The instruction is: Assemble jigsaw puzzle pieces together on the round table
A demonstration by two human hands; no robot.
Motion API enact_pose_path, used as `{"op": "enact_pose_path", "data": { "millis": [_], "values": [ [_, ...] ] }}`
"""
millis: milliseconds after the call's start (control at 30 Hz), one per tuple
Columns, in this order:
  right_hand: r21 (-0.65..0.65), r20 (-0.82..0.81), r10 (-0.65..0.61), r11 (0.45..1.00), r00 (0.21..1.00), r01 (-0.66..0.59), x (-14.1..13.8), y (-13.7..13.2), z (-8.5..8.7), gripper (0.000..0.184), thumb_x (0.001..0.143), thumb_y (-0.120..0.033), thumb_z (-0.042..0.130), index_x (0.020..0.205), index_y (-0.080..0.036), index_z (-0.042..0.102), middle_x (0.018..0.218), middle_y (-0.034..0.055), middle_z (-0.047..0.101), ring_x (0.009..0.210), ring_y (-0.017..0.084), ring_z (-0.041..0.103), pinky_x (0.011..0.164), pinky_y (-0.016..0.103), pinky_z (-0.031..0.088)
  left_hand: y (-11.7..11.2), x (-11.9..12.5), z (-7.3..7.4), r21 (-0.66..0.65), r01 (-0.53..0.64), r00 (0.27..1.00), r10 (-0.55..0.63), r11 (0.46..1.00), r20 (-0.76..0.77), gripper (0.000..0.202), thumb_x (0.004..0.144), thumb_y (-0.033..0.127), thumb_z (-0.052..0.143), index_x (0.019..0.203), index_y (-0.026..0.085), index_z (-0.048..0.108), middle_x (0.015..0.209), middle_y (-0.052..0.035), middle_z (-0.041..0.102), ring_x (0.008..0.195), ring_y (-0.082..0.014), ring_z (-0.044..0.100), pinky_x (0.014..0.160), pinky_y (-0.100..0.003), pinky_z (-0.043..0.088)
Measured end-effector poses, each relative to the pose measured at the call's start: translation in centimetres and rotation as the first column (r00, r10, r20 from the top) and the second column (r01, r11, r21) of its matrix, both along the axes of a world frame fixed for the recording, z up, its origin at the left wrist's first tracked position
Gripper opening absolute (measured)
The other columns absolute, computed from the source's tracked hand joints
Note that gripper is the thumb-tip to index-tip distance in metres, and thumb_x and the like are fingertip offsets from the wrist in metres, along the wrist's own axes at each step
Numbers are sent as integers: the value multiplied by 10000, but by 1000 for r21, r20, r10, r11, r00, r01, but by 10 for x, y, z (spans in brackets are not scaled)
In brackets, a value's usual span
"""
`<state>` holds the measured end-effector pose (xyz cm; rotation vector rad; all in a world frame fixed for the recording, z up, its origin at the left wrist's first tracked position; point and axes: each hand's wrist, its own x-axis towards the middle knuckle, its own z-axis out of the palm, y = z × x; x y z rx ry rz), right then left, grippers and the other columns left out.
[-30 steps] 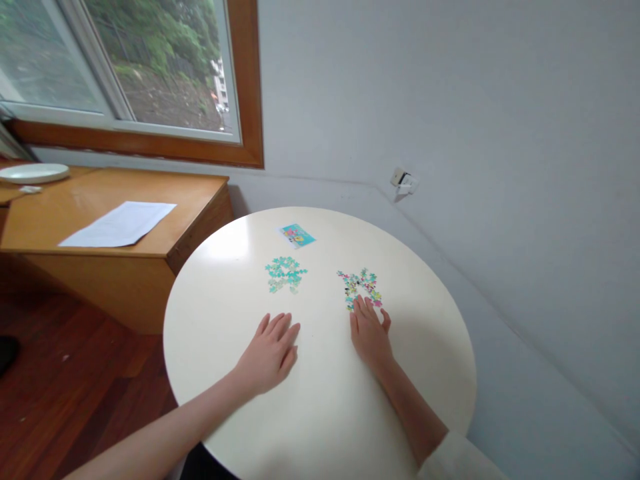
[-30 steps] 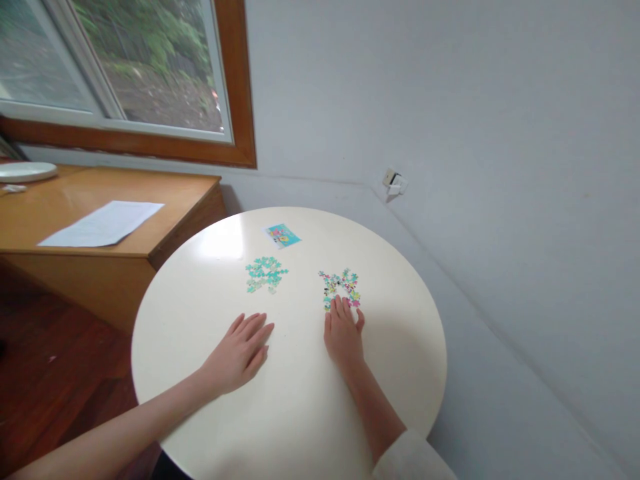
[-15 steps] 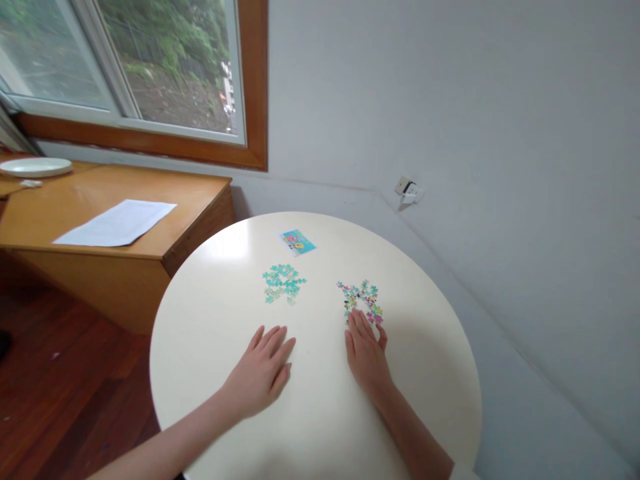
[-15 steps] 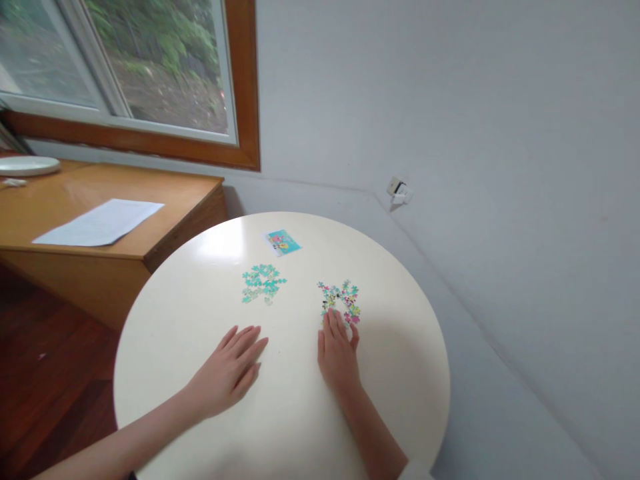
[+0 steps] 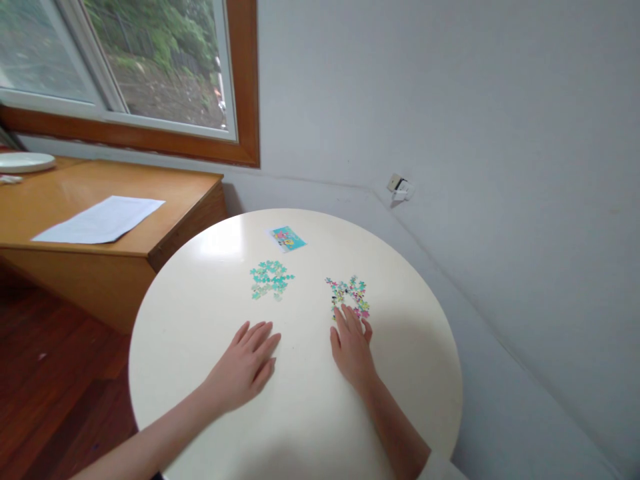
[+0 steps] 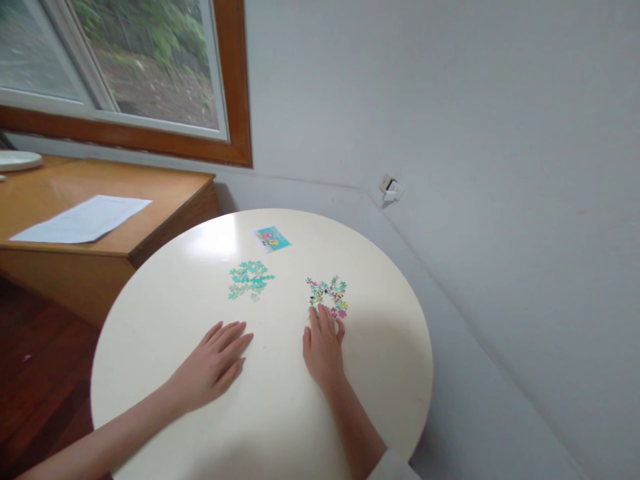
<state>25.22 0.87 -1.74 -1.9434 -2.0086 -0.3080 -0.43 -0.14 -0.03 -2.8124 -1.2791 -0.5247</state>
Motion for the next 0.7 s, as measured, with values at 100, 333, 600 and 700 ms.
{"op": "enact_pose_path", "data": {
  "millis": [100, 333, 600, 700],
  "values": [
    [33, -34, 9, 999, 999, -8, 0, 1, -1, 403, 883, -202, 335, 1244, -174, 511, 1314, 110, 521, 1237, 207, 422, 1024, 383, 198, 0, 0, 1, -6, 1, 1000, -1, 1000, 3, 383, 880, 277, 383, 1228, 191, 520, 1278, -123, 535, 1207, -264, 452, 1033, -491, 328],
    [46, -81, 6, 999, 997, -3, 0, 2, -5, 394, 860, -192, 369, 1228, -157, 506, 1301, 124, 525, 1227, 213, 428, 1018, 386, 214, 2, -1, 0, 1, 3, 999, -3, 1000, 37, 369, 876, 261, 386, 1214, 205, 523, 1253, -116, 553, 1197, -240, 464, 1036, -467, 327],
    [-8, -236, 60, 998, 970, -63, 12, 15, 7, 330, 803, -103, 365, 1021, -191, 597, 1175, 69, 602, 1125, 171, 509, 990, 341, 271, 5, -2, -3, 3, 6, 999, -7, 1000, 53, 351, 881, 289, 390, 1191, 214, 535, 1244, -112, 559, 1173, -237, 483, 1020, -466, 340],
    [-28, -280, 37, 999, 959, -47, 25, 34, 20, 323, 791, -89, 364, 963, -183, 620, 1093, 59, 626, 1082, 156, 530, 938, 282, 328, 6, -2, -3, -8, 6, 998, -5, 1000, 55, 352, 876, 278, 394, 1192, 210, 535, 1248, -115, 555, 1172, -243, 487, 1015, -476, 343]
  ]
}}
